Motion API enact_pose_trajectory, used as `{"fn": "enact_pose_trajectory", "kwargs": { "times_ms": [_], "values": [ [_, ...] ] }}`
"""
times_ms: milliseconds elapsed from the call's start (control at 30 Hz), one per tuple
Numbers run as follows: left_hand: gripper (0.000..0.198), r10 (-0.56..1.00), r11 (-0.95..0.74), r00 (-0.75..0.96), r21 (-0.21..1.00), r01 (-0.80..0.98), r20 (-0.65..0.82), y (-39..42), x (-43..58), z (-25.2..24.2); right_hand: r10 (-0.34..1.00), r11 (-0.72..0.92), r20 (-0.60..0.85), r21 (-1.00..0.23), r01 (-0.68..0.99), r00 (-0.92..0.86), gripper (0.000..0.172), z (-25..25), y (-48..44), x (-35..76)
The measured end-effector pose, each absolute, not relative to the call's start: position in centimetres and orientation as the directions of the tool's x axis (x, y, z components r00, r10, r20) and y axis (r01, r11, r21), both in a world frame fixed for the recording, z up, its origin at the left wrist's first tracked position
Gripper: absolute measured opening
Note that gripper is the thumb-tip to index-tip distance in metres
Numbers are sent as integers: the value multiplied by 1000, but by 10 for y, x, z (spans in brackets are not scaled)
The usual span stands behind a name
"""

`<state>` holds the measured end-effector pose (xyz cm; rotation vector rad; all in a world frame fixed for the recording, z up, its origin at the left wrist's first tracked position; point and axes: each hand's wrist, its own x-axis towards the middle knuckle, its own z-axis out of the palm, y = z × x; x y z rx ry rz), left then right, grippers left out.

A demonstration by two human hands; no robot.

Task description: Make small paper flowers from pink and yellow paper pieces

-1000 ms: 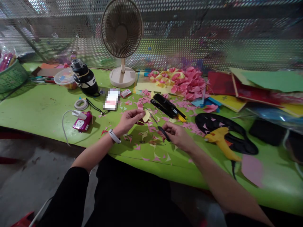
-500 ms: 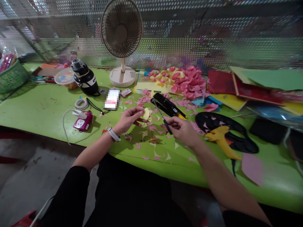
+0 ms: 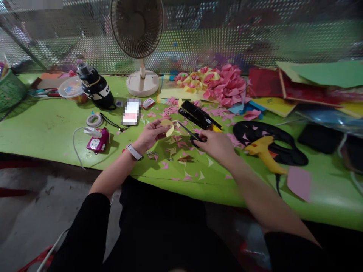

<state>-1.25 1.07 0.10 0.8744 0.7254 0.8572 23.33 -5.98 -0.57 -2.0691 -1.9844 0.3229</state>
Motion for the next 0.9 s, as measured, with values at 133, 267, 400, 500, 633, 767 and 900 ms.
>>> {"fn": "enact_pose_trajectory", "kwargs": {
  "times_ms": [133, 267, 400, 500, 633, 767, 900],
  "values": [
    [18, 916, 255, 379, 921, -295, -133, 17, -13, -6, 998, -51, 27, -235, 971, 59, 26, -11, -58, 234],
    [15, 934, 193, 341, 952, -238, -105, 19, -13, -6, 992, -122, -67, -235, 964, 110, 24, -10, -54, 235],
    [20, 971, 88, 237, 962, -258, -26, 22, -17, 3, 992, -103, -98, -267, 958, 80, 23, -5, -52, 238],
    [12, 997, 17, 71, 955, -295, 4, 29, -23, 10, 994, -71, -103, -268, 961, 45, 23, -3, -52, 241],
    [13, 999, 8, -42, 956, -293, -21, 37, -31, 12, 987, -50, -160, -278, 959, 5, 27, 2, -54, 247],
    [18, 997, 48, -37, 938, -343, -65, 41, -34, 9, 989, -18, -143, -281, 960, -23, 30, 13, -53, 249],
    [21, 998, 57, -14, 937, -344, -66, 42, -34, 8, 996, 40, -66, -278, 960, -60, 26, 30, -48, 242]
  ]
}}
